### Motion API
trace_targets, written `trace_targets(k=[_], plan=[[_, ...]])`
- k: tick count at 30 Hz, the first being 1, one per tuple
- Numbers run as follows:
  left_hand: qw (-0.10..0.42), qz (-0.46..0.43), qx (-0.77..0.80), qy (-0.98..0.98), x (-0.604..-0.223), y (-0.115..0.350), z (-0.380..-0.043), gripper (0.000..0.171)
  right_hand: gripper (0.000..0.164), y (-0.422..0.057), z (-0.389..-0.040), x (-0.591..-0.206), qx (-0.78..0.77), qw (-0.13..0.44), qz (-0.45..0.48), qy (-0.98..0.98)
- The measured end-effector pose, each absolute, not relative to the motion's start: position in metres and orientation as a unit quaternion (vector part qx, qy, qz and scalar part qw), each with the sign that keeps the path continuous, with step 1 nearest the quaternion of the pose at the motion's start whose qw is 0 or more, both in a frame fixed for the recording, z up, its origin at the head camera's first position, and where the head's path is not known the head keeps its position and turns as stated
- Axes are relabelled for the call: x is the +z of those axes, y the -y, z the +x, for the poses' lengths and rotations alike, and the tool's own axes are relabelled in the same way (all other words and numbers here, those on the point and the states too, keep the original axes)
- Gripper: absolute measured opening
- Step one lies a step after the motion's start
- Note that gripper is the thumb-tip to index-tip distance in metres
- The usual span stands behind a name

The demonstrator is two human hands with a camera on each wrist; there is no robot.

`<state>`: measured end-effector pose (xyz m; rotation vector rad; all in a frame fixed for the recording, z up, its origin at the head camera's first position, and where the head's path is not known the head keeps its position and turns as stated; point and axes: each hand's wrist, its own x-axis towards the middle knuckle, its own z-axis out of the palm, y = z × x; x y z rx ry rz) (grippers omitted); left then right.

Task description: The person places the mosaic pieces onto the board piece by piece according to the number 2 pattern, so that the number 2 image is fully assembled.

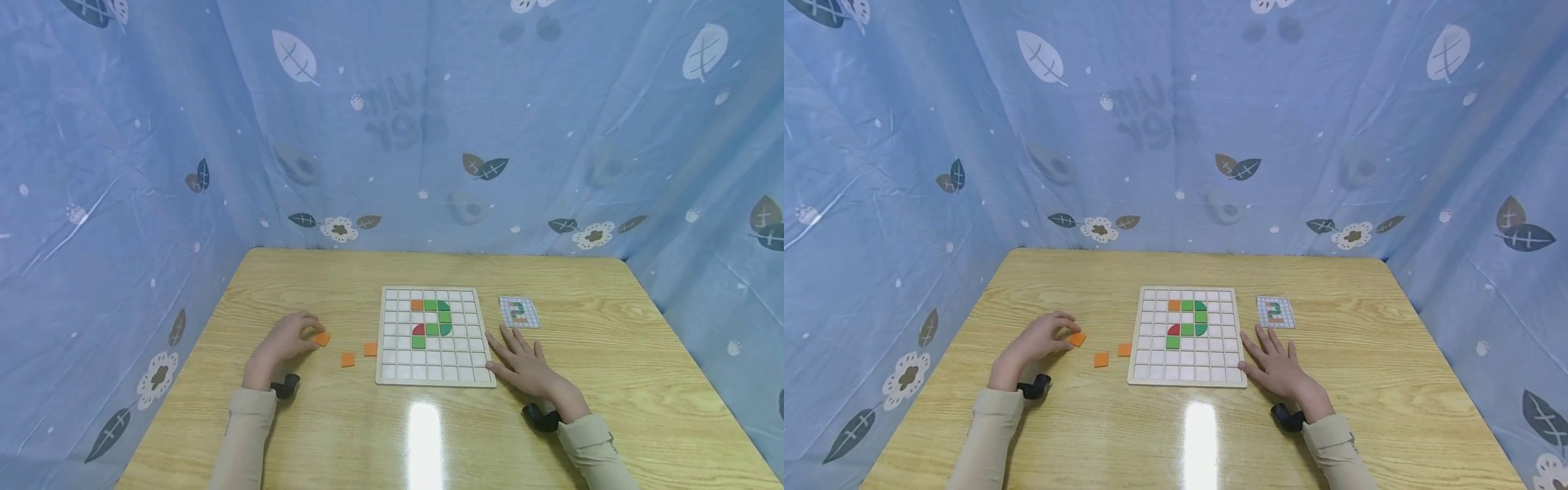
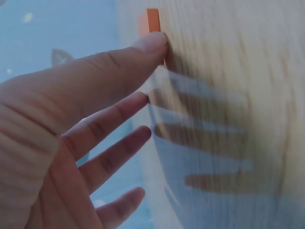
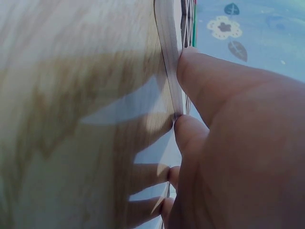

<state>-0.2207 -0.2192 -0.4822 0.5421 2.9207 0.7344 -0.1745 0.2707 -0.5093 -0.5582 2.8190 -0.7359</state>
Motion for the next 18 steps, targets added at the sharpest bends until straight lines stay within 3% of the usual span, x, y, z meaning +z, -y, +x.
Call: trace_targets(k=[18], plan=[[0.036, 0.165, 0.256, -0.952, -0.4861, 0.2201, -0.2216, 0.026, 0.063, -0.2693, -0.1728, -0.5052, -0.254, 0.086, -0.191, -0.944]])
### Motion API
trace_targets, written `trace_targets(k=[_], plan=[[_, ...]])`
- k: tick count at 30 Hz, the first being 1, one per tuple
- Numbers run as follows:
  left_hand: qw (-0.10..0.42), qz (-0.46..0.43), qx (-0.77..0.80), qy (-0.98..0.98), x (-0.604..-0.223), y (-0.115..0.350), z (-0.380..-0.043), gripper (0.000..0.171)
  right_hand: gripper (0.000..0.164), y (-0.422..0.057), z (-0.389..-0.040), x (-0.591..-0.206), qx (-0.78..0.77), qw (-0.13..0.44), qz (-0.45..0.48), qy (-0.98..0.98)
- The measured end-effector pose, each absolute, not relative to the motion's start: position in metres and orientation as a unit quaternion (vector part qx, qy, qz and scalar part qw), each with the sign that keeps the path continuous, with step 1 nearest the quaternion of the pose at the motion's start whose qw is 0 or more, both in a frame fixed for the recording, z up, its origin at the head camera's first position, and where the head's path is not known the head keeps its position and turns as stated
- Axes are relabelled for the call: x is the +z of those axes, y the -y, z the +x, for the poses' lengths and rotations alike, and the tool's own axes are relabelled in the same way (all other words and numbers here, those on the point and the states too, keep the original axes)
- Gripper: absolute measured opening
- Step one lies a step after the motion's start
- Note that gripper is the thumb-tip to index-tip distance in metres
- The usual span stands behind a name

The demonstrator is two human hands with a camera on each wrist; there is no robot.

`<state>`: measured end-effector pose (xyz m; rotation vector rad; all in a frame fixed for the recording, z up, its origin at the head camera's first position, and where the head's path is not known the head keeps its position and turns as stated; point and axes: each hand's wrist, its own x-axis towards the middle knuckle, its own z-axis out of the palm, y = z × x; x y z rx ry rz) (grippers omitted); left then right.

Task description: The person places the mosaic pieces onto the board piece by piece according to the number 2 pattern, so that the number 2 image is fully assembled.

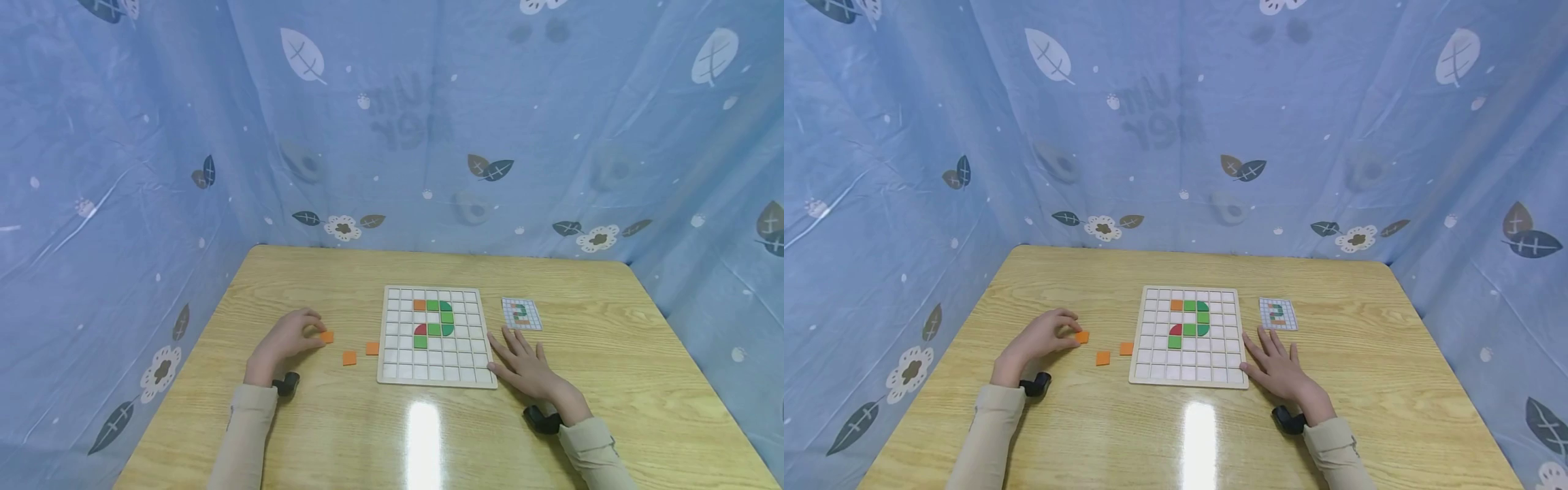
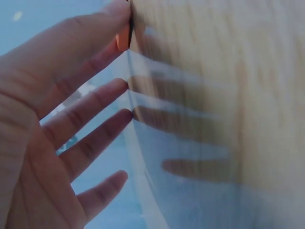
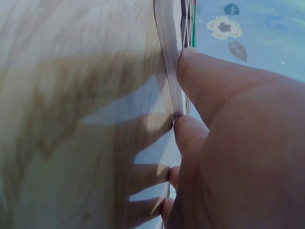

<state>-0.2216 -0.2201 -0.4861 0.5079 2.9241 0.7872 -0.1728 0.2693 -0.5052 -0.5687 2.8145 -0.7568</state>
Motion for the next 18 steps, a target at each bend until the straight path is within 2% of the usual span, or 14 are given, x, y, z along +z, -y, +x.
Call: trace_targets(k=[18], plan=[[0.001, 0.218, 0.257, -0.941, -0.487, 0.196, -0.227, 0.026, 0.063, -0.27, -0.172, -0.506, -0.251, 0.081, -0.193, -0.945]])
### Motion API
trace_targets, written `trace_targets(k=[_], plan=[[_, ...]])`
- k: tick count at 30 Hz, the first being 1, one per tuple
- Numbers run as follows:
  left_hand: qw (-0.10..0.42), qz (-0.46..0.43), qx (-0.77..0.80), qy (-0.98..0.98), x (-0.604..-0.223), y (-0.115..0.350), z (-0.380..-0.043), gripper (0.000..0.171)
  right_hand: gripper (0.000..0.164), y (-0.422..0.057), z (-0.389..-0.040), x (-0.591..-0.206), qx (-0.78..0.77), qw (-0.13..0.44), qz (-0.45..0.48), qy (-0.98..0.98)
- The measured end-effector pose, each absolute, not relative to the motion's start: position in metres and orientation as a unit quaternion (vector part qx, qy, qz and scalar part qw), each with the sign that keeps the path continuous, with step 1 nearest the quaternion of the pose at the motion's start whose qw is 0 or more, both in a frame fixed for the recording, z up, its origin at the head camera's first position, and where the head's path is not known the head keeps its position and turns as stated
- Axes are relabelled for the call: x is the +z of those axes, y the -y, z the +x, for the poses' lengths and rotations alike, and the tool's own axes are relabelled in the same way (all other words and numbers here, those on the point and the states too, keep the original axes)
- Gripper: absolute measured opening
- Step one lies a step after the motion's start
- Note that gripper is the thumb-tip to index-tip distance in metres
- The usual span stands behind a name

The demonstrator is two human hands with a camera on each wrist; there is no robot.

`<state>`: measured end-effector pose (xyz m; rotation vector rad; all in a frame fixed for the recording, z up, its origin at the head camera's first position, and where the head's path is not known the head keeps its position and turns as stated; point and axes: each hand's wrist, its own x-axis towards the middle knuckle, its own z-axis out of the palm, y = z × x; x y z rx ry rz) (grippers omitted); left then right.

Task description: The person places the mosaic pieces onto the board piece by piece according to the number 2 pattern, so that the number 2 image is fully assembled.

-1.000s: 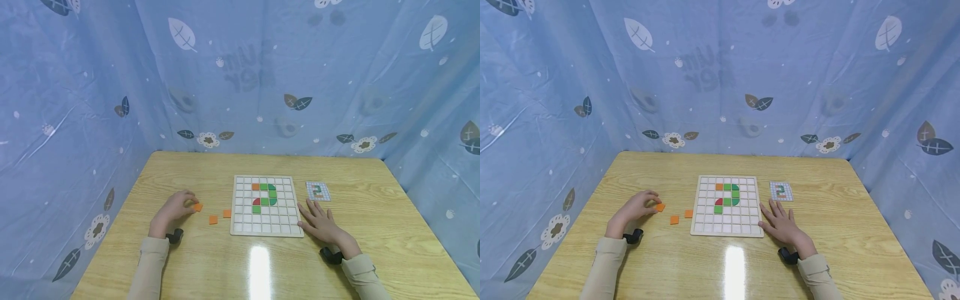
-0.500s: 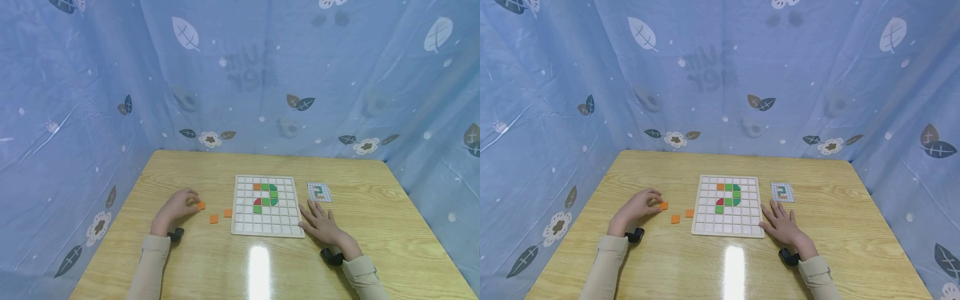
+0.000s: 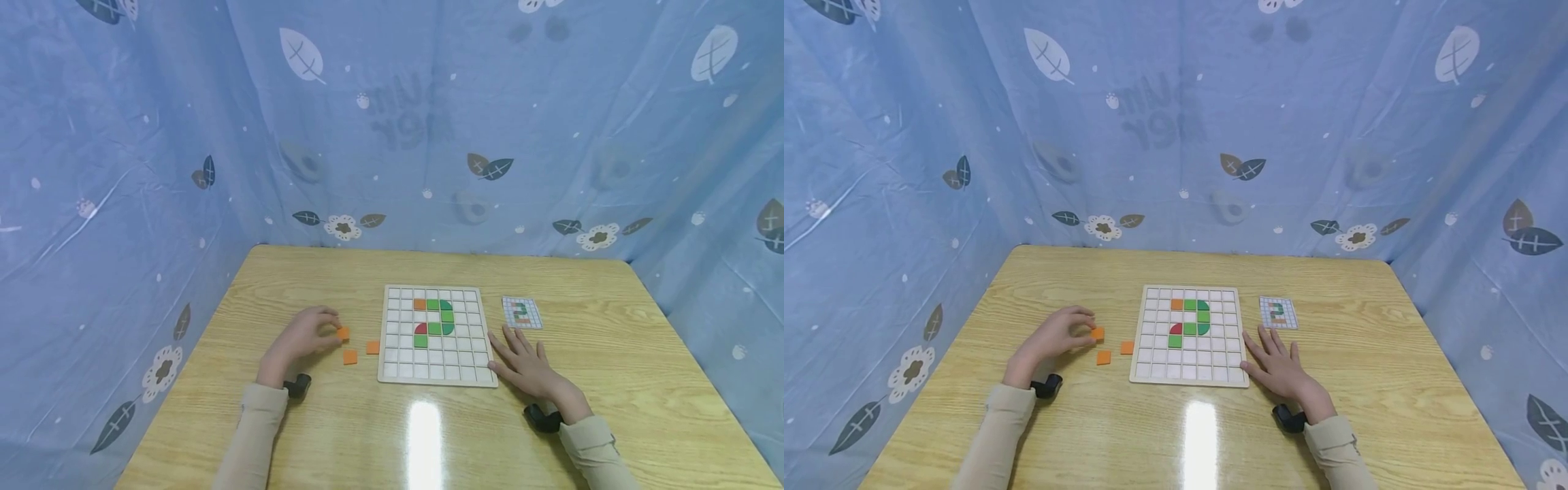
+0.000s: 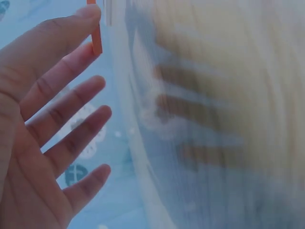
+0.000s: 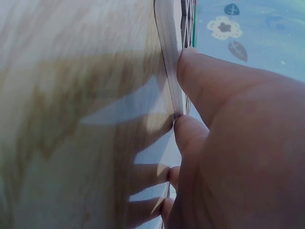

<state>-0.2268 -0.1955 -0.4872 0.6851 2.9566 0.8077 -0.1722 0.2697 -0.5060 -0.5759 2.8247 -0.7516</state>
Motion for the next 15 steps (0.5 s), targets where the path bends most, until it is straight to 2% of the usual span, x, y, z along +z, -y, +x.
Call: trace_targets(k=[15], plan=[[0.021, 0.248, 0.248, -0.936, -0.485, 0.169, -0.228, 0.026, 0.063, -0.269, -0.173, -0.504, -0.248, 0.086, -0.19, -0.946]])
